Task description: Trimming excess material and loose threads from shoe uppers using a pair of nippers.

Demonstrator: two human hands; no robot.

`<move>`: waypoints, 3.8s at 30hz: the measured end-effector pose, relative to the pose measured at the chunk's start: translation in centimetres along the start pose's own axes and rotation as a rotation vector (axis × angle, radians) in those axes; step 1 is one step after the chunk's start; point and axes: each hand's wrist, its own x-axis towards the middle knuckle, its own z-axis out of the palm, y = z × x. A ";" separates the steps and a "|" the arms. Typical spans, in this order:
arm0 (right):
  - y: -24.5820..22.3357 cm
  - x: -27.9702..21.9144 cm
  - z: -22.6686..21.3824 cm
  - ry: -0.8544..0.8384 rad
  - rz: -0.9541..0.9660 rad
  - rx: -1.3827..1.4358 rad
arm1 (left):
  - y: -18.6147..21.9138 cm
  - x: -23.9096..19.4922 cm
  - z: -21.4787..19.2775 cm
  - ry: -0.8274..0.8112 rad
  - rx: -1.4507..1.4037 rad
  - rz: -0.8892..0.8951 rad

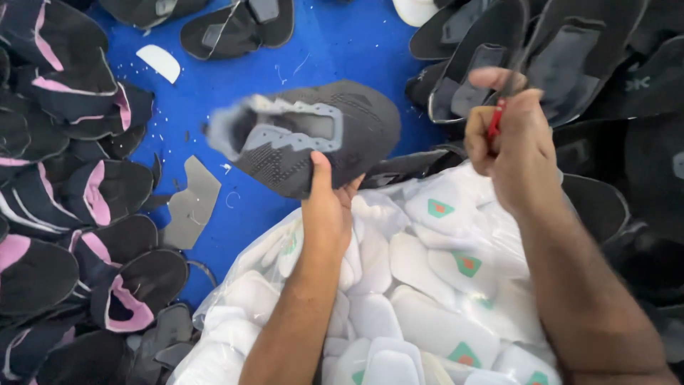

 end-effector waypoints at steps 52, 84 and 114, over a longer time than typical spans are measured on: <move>1.7 -0.7 3.9 0.115 0.042 -0.092 | 3.3 -4.5 2.3 -0.519 -0.376 -0.070; -3.7 0.1 4.7 -0.466 -0.162 -1.101 | 7.4 -3.7 0.2 -0.403 0.361 0.167; -2.0 -0.5 5.3 -0.232 -0.324 -1.191 | 4.9 -4.2 2.0 -0.383 0.330 0.196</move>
